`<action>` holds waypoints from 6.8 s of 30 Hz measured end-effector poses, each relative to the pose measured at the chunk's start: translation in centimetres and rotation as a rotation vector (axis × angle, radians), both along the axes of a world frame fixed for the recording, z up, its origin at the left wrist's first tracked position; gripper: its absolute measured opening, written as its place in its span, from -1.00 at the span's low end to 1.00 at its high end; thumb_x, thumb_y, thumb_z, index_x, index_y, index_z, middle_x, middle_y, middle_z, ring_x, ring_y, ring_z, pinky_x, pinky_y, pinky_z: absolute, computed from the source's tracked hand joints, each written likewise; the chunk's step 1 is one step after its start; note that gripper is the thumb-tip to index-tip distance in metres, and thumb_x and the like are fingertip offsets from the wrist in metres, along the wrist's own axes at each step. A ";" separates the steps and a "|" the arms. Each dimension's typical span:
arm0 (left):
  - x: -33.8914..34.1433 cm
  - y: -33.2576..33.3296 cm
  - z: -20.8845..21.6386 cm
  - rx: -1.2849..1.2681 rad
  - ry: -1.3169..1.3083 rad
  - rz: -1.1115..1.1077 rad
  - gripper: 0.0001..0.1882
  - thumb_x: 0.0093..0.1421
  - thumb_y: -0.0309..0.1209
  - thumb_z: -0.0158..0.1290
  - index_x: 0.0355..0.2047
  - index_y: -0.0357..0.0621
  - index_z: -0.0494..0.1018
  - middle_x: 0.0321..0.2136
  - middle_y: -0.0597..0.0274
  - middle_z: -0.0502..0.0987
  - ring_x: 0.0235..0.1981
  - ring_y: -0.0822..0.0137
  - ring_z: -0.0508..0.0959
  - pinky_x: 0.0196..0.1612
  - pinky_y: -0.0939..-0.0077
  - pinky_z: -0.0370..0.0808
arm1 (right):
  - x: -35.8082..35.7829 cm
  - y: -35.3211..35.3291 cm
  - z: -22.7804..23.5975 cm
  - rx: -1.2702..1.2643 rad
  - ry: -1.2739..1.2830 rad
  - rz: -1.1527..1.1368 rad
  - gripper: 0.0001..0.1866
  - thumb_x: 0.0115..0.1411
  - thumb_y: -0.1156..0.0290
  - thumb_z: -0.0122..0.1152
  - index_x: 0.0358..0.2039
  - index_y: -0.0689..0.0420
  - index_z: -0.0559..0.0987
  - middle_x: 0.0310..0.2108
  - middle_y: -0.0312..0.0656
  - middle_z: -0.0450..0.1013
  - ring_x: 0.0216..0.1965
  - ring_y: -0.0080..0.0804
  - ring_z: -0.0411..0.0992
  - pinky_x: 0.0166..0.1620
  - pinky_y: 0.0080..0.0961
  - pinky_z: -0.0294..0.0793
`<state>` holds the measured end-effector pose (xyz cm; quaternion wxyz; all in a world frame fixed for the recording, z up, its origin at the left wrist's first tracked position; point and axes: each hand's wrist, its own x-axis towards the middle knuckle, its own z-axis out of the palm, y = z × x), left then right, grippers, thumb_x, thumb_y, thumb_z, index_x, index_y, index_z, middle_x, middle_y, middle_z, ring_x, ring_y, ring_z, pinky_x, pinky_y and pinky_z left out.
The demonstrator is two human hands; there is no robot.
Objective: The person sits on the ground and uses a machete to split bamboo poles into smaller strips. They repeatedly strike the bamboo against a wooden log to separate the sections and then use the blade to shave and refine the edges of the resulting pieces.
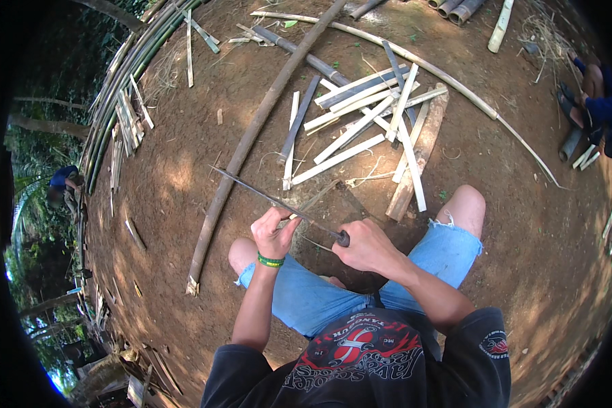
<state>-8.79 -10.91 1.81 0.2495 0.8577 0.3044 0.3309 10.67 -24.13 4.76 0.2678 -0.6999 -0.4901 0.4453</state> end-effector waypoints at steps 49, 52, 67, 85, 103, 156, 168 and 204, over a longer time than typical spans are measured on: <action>-1.0 -3.6 -0.6 0.126 -0.051 0.287 -0.76 0.08 -0.75 0.18 -0.21 -0.33 0.56 -0.27 0.02 0.60 -0.25 0.11 0.64 -0.18 0.36 0.57 | 0.9 -1.3 -14.3 -0.179 0.013 -0.023 -0.69 0.04 0.25 0.26 -0.45 0.31 0.61 -0.46 0.22 0.53 -0.32 0.19 0.54 -0.18 -0.06 0.51; -1.7 -3.7 -0.8 0.103 -0.051 0.317 -0.76 0.08 -0.75 0.18 -0.21 -0.33 0.55 -0.28 0.03 0.61 -0.26 0.13 0.64 -0.18 0.37 0.57 | 0.5 -1.3 -13.8 -0.210 0.067 -0.064 -0.72 0.01 0.29 0.24 -0.54 0.31 0.56 -0.54 0.22 0.49 -0.38 0.21 0.52 -0.25 -0.03 0.47; -2.2 -5.4 -3.1 0.144 -0.084 0.331 -0.72 0.06 -0.77 0.18 -0.19 -0.34 0.56 -0.25 0.02 0.62 -0.23 0.15 0.65 -0.14 0.36 0.59 | -3.1 -0.5 -9.0 -0.021 0.116 0.001 -0.73 0.02 0.33 0.23 -0.56 0.33 0.51 -0.59 0.20 0.44 -0.46 0.23 0.48 -0.31 -0.01 0.44; -3.5 -3.9 -3.6 0.169 -0.122 0.388 -0.75 0.08 -0.76 0.18 -0.20 -0.36 0.53 -0.28 0.03 0.62 -0.23 0.11 0.63 -0.13 0.33 0.55 | 2.0 -0.1 -23.4 -0.192 -0.093 -0.130 -0.72 0.00 0.30 0.26 -0.51 0.33 0.58 -0.54 0.20 0.50 -0.42 0.05 0.56 -0.26 -0.12 0.52; -3.1 -3.2 -2.3 0.189 -0.076 0.366 -0.75 0.10 -0.70 0.20 -0.18 -0.31 0.52 -0.27 0.05 0.61 -0.23 0.11 0.63 -0.16 0.32 0.58 | 2.7 -2.1 -23.4 -0.449 -0.207 -0.216 -0.61 0.04 0.21 0.25 -0.30 0.31 0.67 -0.22 0.21 0.59 -0.11 0.12 0.57 -0.01 -0.09 0.54; 2.8 -8.1 1.8 -1.319 -0.956 0.360 -0.58 0.53 -0.21 -0.23 0.33 0.09 0.21 -0.73 0.47 0.18 -0.80 0.61 0.15 -0.77 0.67 0.13 | 1.0 3.6 0.6 0.444 -0.438 0.500 -0.74 -0.04 0.20 0.34 -0.46 0.14 0.62 -0.61 0.08 0.52 -0.48 0.13 0.55 -0.33 -0.01 0.56; 1.4 -8.2 1.0 -1.269 -0.950 0.279 -0.56 0.52 -0.19 -0.22 0.35 0.05 0.21 -0.75 0.49 0.17 -0.80 0.63 0.15 -0.78 0.68 0.10 | 0.0 3.4 -0.9 0.449 -0.345 0.636 -0.75 -0.04 0.22 0.36 -0.44 0.14 0.66 -0.63 0.11 0.50 -0.48 0.19 0.54 -0.29 0.01 0.56; -1.7 -16.8 2.5 -1.580 -1.028 0.191 -0.48 0.53 -0.17 -0.28 0.43 0.05 0.07 -0.79 0.39 0.15 -0.82 0.52 0.10 -0.74 0.63 0.09 | 4.8 10.9 -4.3 0.500 -0.577 0.429 -0.65 0.06 0.13 0.25 -0.31 0.16 0.66 -0.42 0.09 0.59 -0.28 0.09 0.58 -0.10 -0.01 0.55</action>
